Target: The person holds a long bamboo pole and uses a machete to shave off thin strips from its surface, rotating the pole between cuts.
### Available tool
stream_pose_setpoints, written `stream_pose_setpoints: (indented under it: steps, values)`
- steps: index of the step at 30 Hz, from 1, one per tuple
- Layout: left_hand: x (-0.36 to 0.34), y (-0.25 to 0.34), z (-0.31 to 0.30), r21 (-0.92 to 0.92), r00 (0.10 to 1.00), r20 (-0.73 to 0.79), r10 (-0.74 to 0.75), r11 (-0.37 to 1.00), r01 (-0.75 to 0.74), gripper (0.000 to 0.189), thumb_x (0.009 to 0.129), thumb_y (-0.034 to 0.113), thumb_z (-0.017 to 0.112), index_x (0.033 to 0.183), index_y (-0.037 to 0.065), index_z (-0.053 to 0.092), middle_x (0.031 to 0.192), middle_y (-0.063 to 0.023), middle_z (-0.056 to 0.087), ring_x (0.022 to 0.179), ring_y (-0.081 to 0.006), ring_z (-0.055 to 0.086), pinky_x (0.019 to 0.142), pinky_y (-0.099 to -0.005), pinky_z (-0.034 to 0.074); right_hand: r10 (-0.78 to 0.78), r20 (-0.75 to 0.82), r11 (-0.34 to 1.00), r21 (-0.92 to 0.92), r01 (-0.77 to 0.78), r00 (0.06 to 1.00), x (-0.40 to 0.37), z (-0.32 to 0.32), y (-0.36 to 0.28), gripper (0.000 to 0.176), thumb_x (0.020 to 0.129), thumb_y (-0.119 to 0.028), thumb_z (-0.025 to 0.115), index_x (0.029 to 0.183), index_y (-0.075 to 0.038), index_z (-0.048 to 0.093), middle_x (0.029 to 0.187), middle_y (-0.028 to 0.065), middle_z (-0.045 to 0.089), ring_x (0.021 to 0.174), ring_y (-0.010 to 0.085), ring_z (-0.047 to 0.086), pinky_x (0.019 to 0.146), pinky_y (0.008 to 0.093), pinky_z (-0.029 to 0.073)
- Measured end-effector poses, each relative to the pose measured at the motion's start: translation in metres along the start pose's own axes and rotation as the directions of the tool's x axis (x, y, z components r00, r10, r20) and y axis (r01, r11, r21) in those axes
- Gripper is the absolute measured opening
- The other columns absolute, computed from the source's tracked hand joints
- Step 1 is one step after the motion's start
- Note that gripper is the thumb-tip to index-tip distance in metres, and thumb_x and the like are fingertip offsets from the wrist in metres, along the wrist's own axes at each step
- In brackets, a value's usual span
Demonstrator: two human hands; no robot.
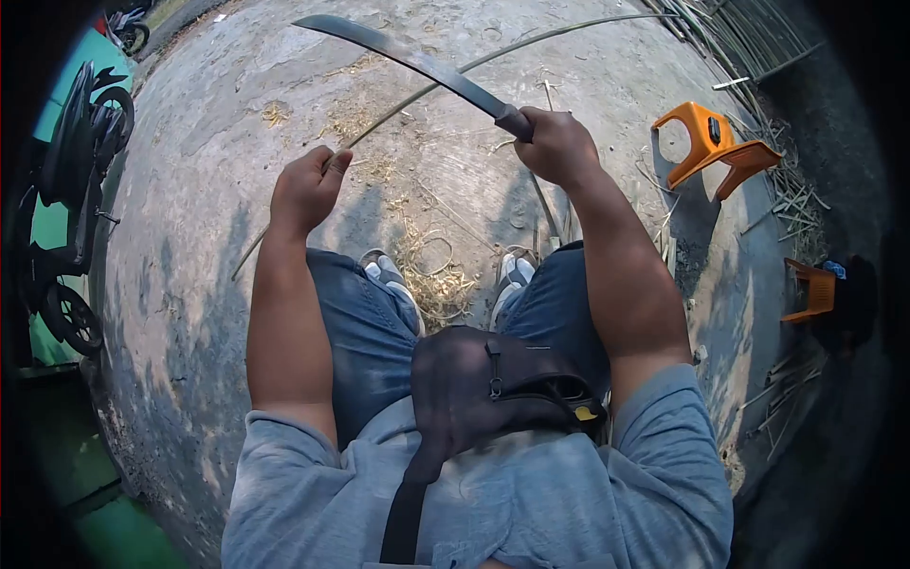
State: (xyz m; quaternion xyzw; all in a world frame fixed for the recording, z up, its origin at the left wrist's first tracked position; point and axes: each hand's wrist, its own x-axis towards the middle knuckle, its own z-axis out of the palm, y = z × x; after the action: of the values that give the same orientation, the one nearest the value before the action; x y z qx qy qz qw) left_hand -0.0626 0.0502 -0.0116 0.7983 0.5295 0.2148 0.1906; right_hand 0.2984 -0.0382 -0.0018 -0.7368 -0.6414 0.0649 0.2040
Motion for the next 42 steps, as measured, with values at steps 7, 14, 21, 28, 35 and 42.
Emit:
stream_pose_setpoints:
  steps: [7, 14, 21, 28, 35, 42]
  values:
    - [-0.007, -0.02, -0.007, 0.004, 0.998, -0.058, 0.028, 1.0, -0.028, 0.058, 0.104, 0.055, 0.06, 0.083, 0.002, 0.063, 0.063, -0.017, 0.058, 0.057, -0.0343, 0.054, 0.058, -0.0435, 0.045, -0.042, -0.05, 0.999, 0.029, 0.043, 0.998, 0.011, 0.013, 0.005, 0.021, 0.087, -0.025, 0.071, 0.106, -0.017, 0.075, 0.092, 0.0151, 0.075, 0.089, 0.0372, 0.073, 0.079, 0.0466, 0.058]
    - [-0.001, -0.008, -0.009, 0.063, 0.999, -0.011, -0.051, 0.997, 0.052, 0.059, 0.101, 0.058, 0.061, 0.082, 0.003, 0.064, 0.069, -0.0204, 0.063, 0.066, -0.0403, 0.063, 0.062, -0.048, 0.048, 0.113, -0.051, 0.982, 0.157, -0.104, 0.992, 0.017, 0.013, 0.04, 0.024, 0.089, -0.022, 0.069, 0.11, -0.011, 0.075, 0.086, 0.017, 0.075, 0.082, 0.0294, 0.074, 0.077, 0.0403, 0.056]
    - [-0.005, -0.002, -0.009, 0.006, 0.999, 0.043, -0.022, 1.0, 0.021, 0.057, 0.101, 0.057, 0.062, 0.082, 0.003, 0.065, 0.068, -0.0201, 0.063, 0.066, -0.0405, 0.063, 0.061, -0.0484, 0.047, -0.108, 0.046, 0.992, -0.059, 0.111, 0.993, 0.0, 0.01, -0.019, 0.016, 0.084, -0.022, 0.069, 0.098, -0.019, 0.076, 0.086, 0.0152, 0.073, 0.084, 0.0392, 0.071, 0.077, 0.0496, 0.057]
    - [-0.011, -0.007, -0.022, 0.054, 0.999, -0.008, -0.05, 0.997, 0.051, 0.056, 0.101, 0.054, 0.063, 0.08, 0.002, 0.064, 0.067, -0.0199, 0.062, 0.063, -0.0399, 0.06, 0.06, -0.0479, 0.046, 0.088, -0.124, 0.989, 0.131, -0.072, 0.988, 0.024, 0.012, 0.051, 0.022, 0.088, -0.021, 0.069, 0.105, -0.008, 0.075, 0.089, 0.0208, 0.075, 0.085, 0.0402, 0.072, 0.077, 0.0456, 0.056]
    - [-0.005, -0.003, -0.019, 0.06, 1.0, 0.011, -0.012, 0.998, 0.012, 0.053, 0.1, 0.052, 0.064, 0.081, 0.002, 0.065, 0.07, -0.0201, 0.064, 0.067, -0.0403, 0.063, 0.062, -0.0482, 0.047, -0.041, -0.003, 0.997, -0.067, 0.04, 0.999, -0.001, -0.007, 0.003, 0.014, 0.083, -0.02, 0.069, 0.095, -0.015, 0.074, 0.083, 0.0182, 0.073, 0.081, 0.0419, 0.071, 0.075, 0.0516, 0.057]
    - [-0.072, 0.01, -0.095, 0.266, 0.993, -0.058, -0.105, 0.957, 0.116, 0.053, 0.103, 0.052, 0.06, 0.081, 0.003, 0.064, 0.067, -0.0183, 0.062, 0.065, -0.0394, 0.061, 0.06, -0.0486, 0.045, 0.092, -0.055, 0.987, 0.136, -0.084, 0.994, 0.012, -0.015, 0.023, 0.017, 0.085, -0.018, 0.068, 0.1, -0.012, 0.075, 0.085, 0.0187, 0.074, 0.082, 0.0389, 0.073, 0.073, 0.0459, 0.055]
